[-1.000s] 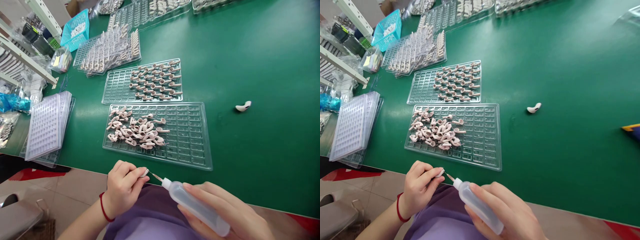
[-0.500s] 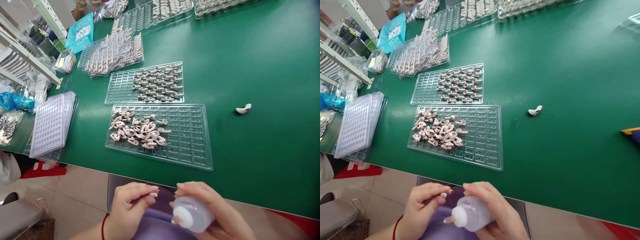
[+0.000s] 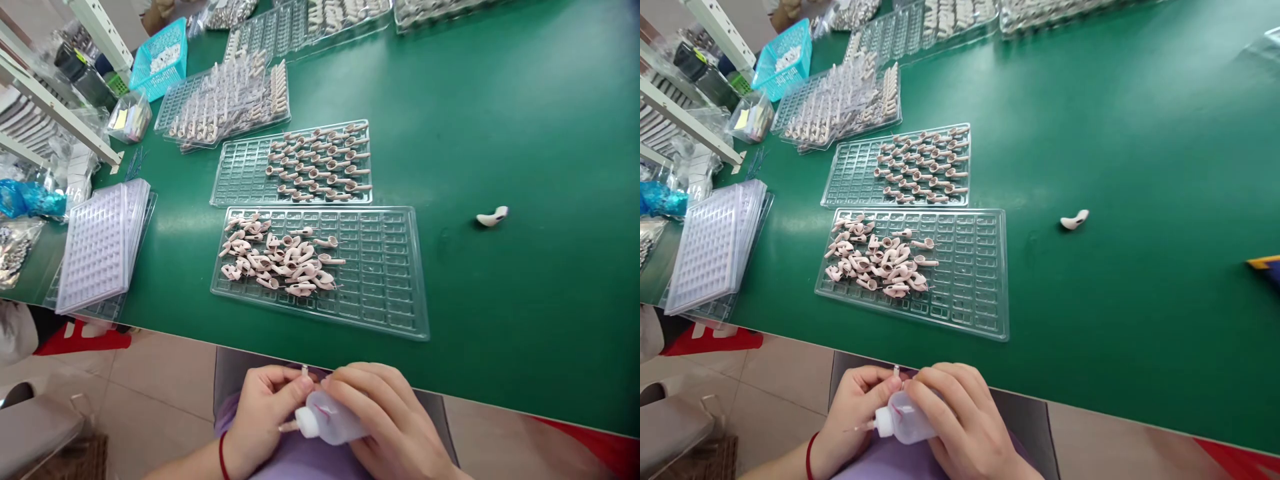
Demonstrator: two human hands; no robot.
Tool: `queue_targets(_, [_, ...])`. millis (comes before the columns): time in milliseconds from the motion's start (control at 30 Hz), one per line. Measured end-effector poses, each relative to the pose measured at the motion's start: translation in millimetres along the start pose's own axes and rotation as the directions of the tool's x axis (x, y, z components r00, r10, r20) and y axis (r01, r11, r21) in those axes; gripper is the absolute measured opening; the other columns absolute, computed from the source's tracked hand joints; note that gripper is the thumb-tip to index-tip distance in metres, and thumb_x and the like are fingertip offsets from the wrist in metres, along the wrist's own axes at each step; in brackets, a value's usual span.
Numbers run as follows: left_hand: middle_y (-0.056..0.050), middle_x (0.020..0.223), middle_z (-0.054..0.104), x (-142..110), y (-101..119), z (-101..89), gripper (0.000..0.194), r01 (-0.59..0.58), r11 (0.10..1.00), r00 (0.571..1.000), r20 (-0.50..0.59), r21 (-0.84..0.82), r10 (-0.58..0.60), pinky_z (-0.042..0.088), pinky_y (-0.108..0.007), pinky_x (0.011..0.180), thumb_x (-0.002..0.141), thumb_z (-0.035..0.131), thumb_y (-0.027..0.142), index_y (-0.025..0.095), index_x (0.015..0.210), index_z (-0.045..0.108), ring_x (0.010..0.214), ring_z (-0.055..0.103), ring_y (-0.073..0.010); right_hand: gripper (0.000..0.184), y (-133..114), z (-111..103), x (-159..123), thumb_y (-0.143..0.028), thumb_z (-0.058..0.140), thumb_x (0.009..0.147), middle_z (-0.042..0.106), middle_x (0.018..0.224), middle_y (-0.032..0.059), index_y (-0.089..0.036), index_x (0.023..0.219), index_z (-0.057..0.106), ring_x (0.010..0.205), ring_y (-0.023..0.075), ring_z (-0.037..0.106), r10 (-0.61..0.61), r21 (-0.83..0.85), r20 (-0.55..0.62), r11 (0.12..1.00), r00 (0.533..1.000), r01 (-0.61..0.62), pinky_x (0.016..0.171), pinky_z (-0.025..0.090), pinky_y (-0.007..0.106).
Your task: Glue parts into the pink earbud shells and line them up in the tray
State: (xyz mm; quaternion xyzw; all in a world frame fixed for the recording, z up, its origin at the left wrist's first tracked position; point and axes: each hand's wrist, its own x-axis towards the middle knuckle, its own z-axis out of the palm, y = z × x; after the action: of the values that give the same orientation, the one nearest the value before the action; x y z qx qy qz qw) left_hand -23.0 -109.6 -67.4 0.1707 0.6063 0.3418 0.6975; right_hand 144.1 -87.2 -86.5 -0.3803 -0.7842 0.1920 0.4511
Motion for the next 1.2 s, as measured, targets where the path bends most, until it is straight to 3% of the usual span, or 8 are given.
queue_targets(300, [-0.003,0.058,0.059,-0.7,1.7,5.3,0.044,-0.044,0.999,0.998,-0.042,0.031,0.046,0.03,-0.022,0.046,0.064,0.083,0.054,0.01,0.066,0.075,0.049,0.039,-0.0075,0.028,-0.8,1.2,1.8,0.0,0.052,0.084,0.069,0.083,0.0057,-0.019,0.101,0.063,0.079,0.0183,0.061,0.014,-0.007,-0.001,1.0,1.0,-0.014,0.072,0.052,0.031])
queue_targets(700, [0.0,0.053,0.056,6.7,-4.8,0.3,0.03,-0.076,0.995,0.997,-0.031,-0.058,0.074,0.03,-0.021,0.046,0.067,0.085,0.04,0.011,0.063,0.076,0.047,0.038,-0.006,0.025,-2.3,1.9,2.4,0.0,0.052,0.084,0.068,0.084,0.0075,-0.017,0.099,0.063,0.079,0.0188,0.06,0.016,-0.027,0.006,1.0,1.0,-0.016,0.073,0.051,0.031])
queue_targets(833, [0.0,0.054,0.057,3.3,8.0,-3.7,0.034,-0.054,0.997,0.998,0.045,0.06,0.052,0.029,-0.021,0.043,0.067,0.083,0.045,0.011,0.066,0.077,0.045,0.037,-0.0063,0.026,-2.6,-2.3,10.2,-0.001,0.05,0.085,0.069,0.082,0.0056,-0.019,0.1,0.062,0.074,0.0172,0.061,0.015,-0.034,0.05,0.999,0.999,-0.014,0.069,0.052,0.03])
queue_targets(900, [-0.003,0.059,0.063,-2.4,17.9,-7.0,0.03,-0.157,0.959,0.986,0.092,0.237,0.139,0.033,-0.021,0.045,0.073,0.079,0.042,0.012,0.073,0.079,0.047,0.042,-0.0079,0.023,0.7,-10.5,18.3,-0.005,0.049,0.087,0.068,0.08,0.0046,-0.021,0.1,0.06,0.07,0.0158,0.062,0.04,0.038,0.117,0.998,0.992,-0.044,0.062,0.052,0.026])
queue_targets(967, [-0.004,0.063,0.068,-8.8,29.0,-10.0,0.02,-0.369,0.81,0.928,0.134,0.455,0.347,0.04,-0.022,0.052,0.077,0.078,0.034,0.014,0.076,0.08,0.053,0.05,-0.0108,0.02,8.2,-21.1,26.3,-0.009,0.05,0.088,0.066,0.081,0.0047,-0.022,0.101,0.057,0.071,0.0161,0.064,0.073,0.079,0.144,0.993,0.987,-0.085,0.06,0.053,0.025])
queue_targets(1067, [-0.004,0.063,0.068,-14.0,43.9,-12.5,0.009,-0.625,0.434,0.718,0.259,0.649,0.646,0.045,-0.022,0.058,0.078,0.078,0.022,0.014,0.078,0.078,0.059,0.057,-0.0128,0.022,25.5,-33.8,34.2,-0.016,0.056,0.088,0.069,0.097,0.0094,-0.023,0.109,0.055,0.087,0.0221,0.068,0.108,-0.079,0.047,0.991,0.993,-0.104,0.076,0.056,0.033])
queue_targets(1133, [-0.003,0.062,0.067,-12.7,50.8,-12.9,0.008,-0.688,0.248,0.592,0.33,0.682,0.735,0.047,-0.021,0.056,0.081,0.075,0.021,0.013,0.082,0.076,0.058,0.058,-0.0125,0.021,36.8,-37.0,35.9,-0.019,0.057,0.089,0.069,0.106,0.0106,-0.023,0.11,0.055,0.094,0.0243,0.068,0.138,-0.171,0.011,0.976,0.99,-0.134,0.083,0.055,0.036])
queue_targets(1200, [-0.003,0.064,0.067,-9.3,55.1,-12.8,0.008,-0.696,0.132,0.518,0.366,0.706,0.773,0.048,-0.021,0.057,0.083,0.074,0.021,0.013,0.086,0.075,0.059,0.059,-0.0128,0.018,44.4,-37.1,35.1,-0.023,0.056,0.09,0.07,0.108,0.01,-0.023,0.108,0.056,0.094,0.0247,0.069,0.174,-0.236,-0.004,0.957,0.985,-0.17,0.082,0.055,0.036])
